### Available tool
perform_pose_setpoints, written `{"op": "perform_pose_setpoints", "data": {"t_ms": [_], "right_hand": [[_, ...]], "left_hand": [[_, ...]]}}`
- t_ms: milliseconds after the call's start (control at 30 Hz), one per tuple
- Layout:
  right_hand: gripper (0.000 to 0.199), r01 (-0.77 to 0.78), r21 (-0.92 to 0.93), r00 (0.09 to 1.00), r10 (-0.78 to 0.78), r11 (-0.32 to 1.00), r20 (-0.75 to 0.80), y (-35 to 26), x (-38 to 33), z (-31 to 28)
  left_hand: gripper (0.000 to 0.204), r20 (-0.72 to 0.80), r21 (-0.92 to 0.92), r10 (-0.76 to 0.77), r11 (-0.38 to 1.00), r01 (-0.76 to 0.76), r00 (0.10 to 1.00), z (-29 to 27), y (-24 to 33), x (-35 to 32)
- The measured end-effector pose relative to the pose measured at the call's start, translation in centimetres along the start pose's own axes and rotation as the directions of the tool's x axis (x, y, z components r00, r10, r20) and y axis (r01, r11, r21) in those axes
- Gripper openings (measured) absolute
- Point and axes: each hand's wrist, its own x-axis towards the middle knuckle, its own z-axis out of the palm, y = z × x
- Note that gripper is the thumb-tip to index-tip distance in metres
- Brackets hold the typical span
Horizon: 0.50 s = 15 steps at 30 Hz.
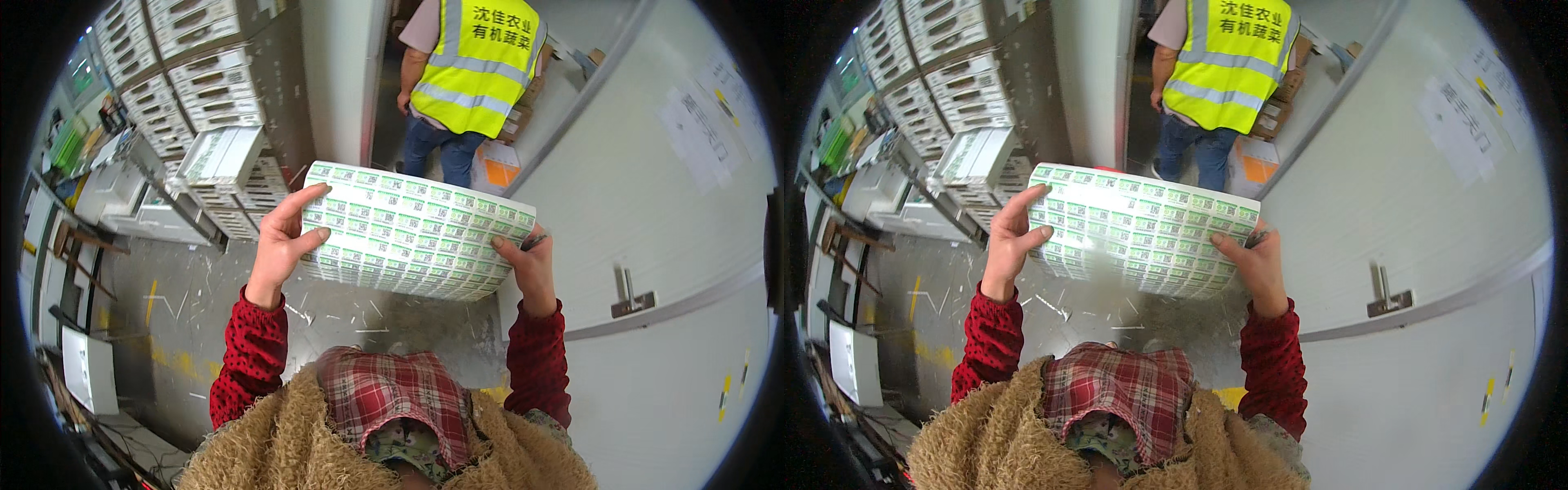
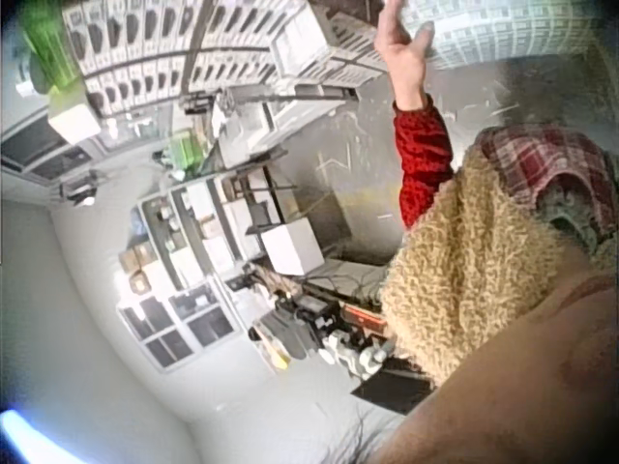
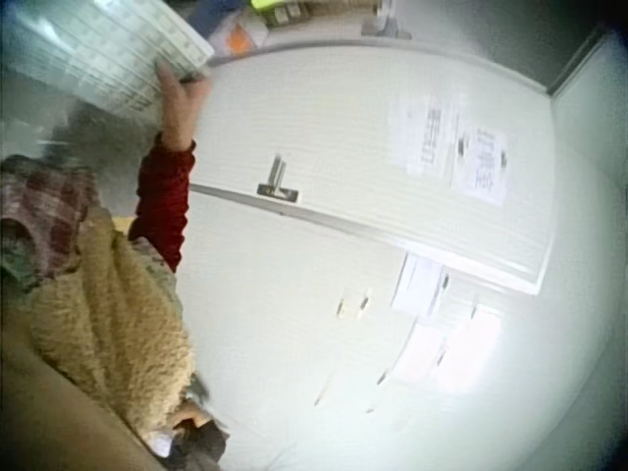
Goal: The person writes on a sheet of grid paper, peels stickers from a large sheet, and sorts small boxes and labels into a white container while sitting at a desk.
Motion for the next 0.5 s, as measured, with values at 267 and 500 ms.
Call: {"op": "perform_pose_setpoints", "data": {"t_ms": [267,500], "right_hand": [[0.063,0.084,0.041,0.955,-0.092,0.996,0.283,-2.7,5.1,0.1],[0.075,0.162,0.078,0.945,-0.177,0.984,0.274,-3.2,6.5,1.3]], "left_hand": [[0.039,-0.334,0.067,0.032,0.998,-0.010,0.942,1.4,1.7,-3.3],[0.038,-0.459,0.054,0.041,0.998,-0.018,0.888,2.3,3.0,-4.3]]}}
